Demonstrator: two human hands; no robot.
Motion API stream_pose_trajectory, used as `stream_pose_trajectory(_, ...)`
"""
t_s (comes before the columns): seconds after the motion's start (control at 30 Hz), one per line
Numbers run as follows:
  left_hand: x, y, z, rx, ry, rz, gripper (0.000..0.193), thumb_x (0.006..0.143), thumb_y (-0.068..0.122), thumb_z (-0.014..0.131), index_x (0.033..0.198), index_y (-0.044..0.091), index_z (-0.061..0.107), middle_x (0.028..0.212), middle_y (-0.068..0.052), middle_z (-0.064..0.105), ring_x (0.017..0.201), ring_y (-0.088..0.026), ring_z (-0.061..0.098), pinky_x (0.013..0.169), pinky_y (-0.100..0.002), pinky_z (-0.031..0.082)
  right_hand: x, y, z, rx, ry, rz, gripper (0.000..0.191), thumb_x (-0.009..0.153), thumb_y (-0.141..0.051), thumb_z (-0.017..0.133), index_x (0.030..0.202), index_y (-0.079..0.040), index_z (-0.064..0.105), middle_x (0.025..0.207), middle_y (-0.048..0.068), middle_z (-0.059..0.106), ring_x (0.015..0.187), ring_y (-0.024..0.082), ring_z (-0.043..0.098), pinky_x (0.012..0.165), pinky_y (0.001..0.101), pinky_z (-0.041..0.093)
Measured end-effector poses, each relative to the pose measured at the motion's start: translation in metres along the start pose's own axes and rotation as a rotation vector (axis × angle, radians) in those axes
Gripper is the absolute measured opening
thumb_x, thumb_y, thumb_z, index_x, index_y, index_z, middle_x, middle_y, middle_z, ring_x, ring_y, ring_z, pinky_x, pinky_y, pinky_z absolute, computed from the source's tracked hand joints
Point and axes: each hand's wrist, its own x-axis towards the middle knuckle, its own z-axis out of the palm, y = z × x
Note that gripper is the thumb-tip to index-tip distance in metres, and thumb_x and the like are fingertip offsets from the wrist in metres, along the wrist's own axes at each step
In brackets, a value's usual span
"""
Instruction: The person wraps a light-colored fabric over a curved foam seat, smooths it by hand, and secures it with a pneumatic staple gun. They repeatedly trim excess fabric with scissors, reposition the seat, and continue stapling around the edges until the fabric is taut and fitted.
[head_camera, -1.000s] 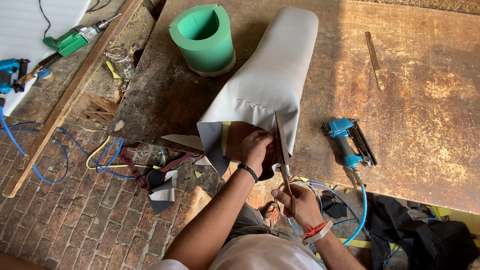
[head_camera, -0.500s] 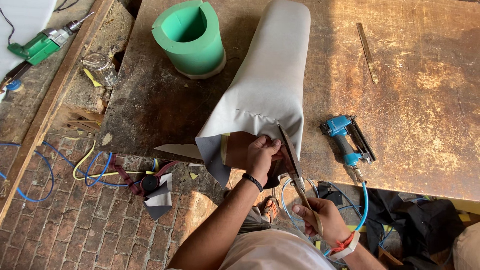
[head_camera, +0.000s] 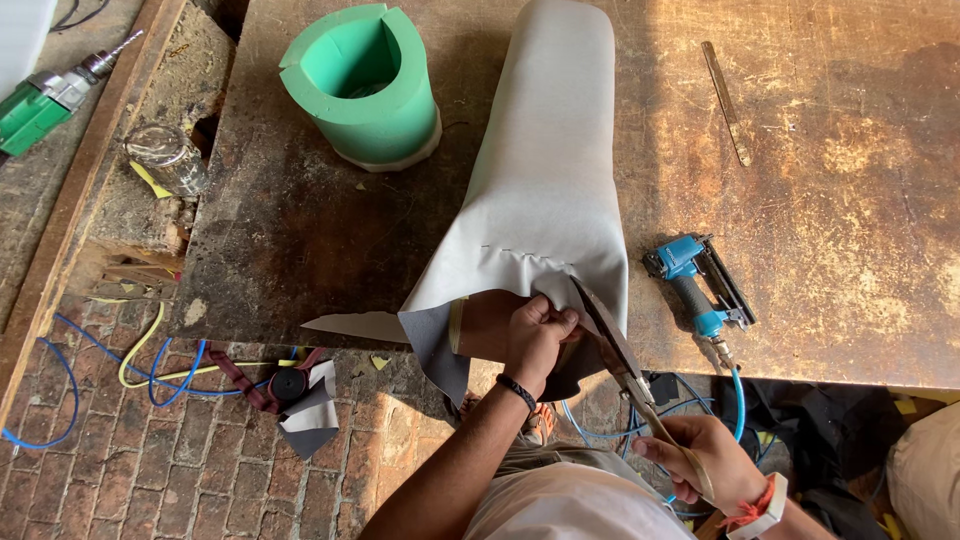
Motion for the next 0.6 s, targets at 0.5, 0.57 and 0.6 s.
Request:
stream_pose_trajectory(0.5, 0.020, -0.003, 0.006, -0.205, 0.237, 0.070, 0.018, 0.091, 0.016, 0.079, 0.081, 0.009, 0.066, 0.076, -0.001, 0.068, 0.060, -0.013, 0.064, 0.059, -0.028, 0.055, 0.083, -0.094, -0.151, -0.259, -0.356, -0.033, 0.054, 0.074, -0.051, 0.078, 0.071, 0.001, 0.067, 0.048, 0.004, 0.055, 0.037, 0.018, 0.063, 0.033, 0.0295, 0.045)
stream_pose_trajectory(0.57, 0.026, -0.012, 0.008, -0.269, 0.256, 0.148, 0.026, 0.094, 0.012, 0.081, 0.078, 0.008, 0.061, 0.074, -0.004, 0.067, 0.060, -0.015, 0.067, 0.057, -0.030, 0.056, 0.106, -0.117, -0.158, -0.311, -0.499, -0.106, 0.053, 0.075, -0.052, 0.077, 0.069, -0.001, 0.066, 0.047, 0.002, 0.055, 0.037, 0.015, 0.062, 0.032, 0.0276, 0.045)
stream_pose_trajectory(0.6, 0.028, -0.015, 0.009, -0.272, 0.282, 0.149, 0.023, 0.093, 0.011, 0.080, 0.078, 0.007, 0.063, 0.076, -0.004, 0.069, 0.060, -0.015, 0.067, 0.057, -0.029, 0.055, 0.118, -0.126, -0.158, -0.311, -0.570, -0.147, 0.053, 0.077, -0.052, 0.077, 0.068, -0.001, 0.065, 0.047, 0.002, 0.054, 0.035, 0.014, 0.060, 0.031, 0.0272, 0.044)
